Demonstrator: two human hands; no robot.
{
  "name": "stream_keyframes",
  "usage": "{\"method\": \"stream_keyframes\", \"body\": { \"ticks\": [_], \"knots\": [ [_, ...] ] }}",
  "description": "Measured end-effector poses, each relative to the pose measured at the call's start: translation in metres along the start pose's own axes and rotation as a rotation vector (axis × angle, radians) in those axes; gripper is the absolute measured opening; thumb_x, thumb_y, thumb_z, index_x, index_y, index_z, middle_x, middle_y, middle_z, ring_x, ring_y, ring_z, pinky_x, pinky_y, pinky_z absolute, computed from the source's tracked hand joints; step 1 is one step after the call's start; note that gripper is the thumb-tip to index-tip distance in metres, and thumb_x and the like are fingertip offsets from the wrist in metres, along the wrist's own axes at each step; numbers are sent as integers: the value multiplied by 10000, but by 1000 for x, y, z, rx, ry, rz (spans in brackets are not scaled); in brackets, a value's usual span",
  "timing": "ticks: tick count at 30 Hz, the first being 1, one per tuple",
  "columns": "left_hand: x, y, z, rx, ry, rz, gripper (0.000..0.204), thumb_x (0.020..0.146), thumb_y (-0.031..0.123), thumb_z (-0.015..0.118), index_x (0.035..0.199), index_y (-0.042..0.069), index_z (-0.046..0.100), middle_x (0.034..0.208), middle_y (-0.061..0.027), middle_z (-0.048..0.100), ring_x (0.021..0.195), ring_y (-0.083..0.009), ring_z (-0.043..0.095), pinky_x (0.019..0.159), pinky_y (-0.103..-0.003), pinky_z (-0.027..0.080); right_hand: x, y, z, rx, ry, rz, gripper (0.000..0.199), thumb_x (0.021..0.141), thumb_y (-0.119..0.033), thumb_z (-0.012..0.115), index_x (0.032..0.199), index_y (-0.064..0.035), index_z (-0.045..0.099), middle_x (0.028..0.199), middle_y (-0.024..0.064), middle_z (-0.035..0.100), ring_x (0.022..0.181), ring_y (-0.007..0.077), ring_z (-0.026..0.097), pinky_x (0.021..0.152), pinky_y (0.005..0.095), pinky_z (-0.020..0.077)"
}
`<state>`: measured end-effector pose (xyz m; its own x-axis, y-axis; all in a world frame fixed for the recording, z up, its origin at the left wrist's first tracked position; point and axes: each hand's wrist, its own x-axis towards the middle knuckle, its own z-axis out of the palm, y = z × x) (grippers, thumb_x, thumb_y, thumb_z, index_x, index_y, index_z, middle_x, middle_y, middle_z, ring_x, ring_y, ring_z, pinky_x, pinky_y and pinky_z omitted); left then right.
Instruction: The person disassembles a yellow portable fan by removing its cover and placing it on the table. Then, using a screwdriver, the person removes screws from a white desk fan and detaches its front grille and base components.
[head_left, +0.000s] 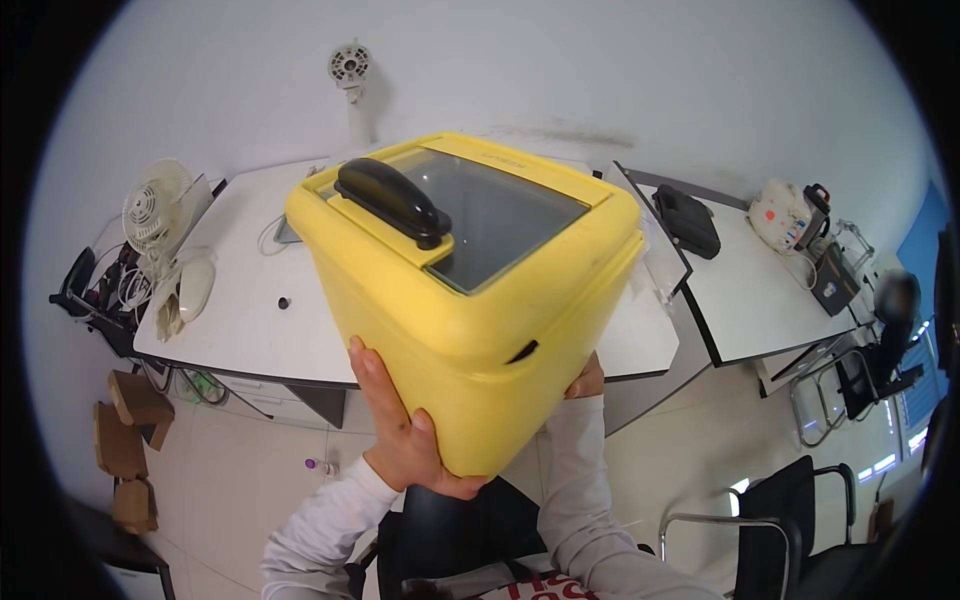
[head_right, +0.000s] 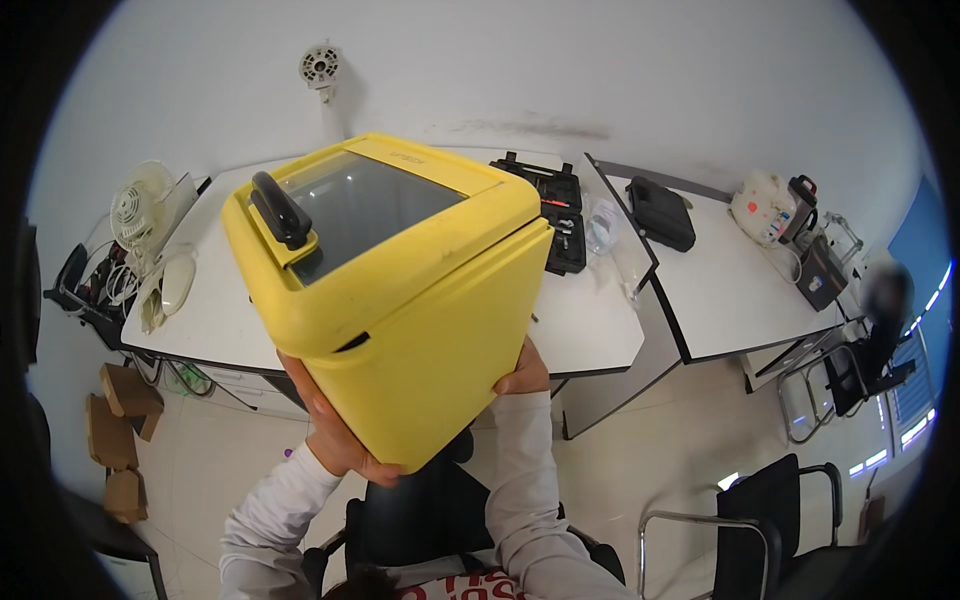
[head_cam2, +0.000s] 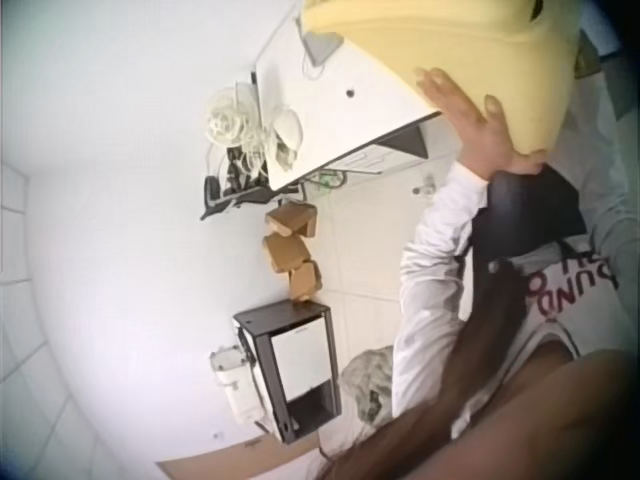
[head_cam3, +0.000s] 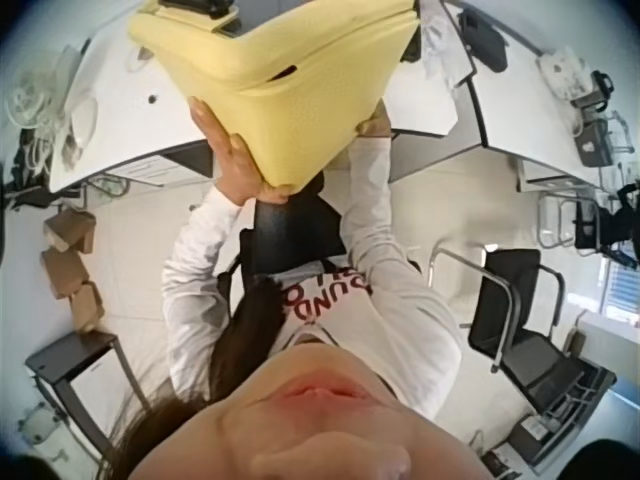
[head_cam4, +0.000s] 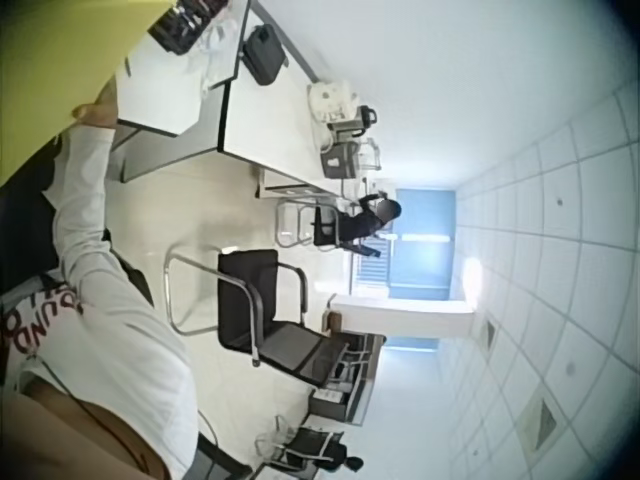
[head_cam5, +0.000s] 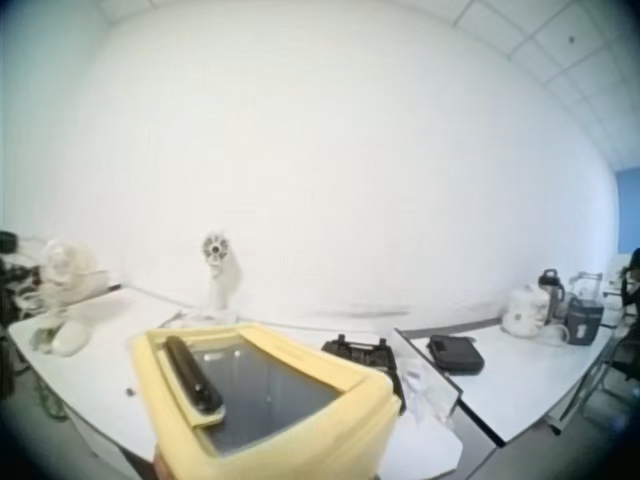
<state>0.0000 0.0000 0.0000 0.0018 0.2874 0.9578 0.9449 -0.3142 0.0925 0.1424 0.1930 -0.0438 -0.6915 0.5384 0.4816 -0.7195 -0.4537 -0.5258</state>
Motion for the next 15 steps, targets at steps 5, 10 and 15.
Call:
{"method": "stream_keyframes", "body": {
  "ticks": [5, 10, 15],
  "knots": [
    [-10, -24, -1, -84, -62, -90, 924, 835, 717, 373, 1538, 204, 61, 1497, -401, 16, 1358, -618, 77, 1031, -738, 103, 2, 13, -3, 26, 64, 34, 881, 520, 11, 872, 1303, 70, 473, 1191, 158, 630, 1098, 270, 606, 938, 349, 463],
    [-24, -51, -4, -5, -44, 100, 1010, 778, 765, 433, 1540, 242, 27, 1509, -379, -41, 1366, -611, 28, 1042, -726, 87, 1, 20, -9, -8, 40, 33, 847, 509, 81, 820, 1286, 73, 483, 1169, 164, 638, 1093, 276, 607, 934, 366, 468],
    [-26, -77, 3, -49, 12, 148, 1085, 722, 773, 505, 1539, 251, 17, 1517, -355, -66, 1373, -597, 4, 1055, -701, 115, 2, 15, -3, -110, 52, 129, 830, 510, 122, 765, 1286, 62, 477, 1155, 149, 635, 1085, 275, 607, 943, 371, 465]
  ]
}}
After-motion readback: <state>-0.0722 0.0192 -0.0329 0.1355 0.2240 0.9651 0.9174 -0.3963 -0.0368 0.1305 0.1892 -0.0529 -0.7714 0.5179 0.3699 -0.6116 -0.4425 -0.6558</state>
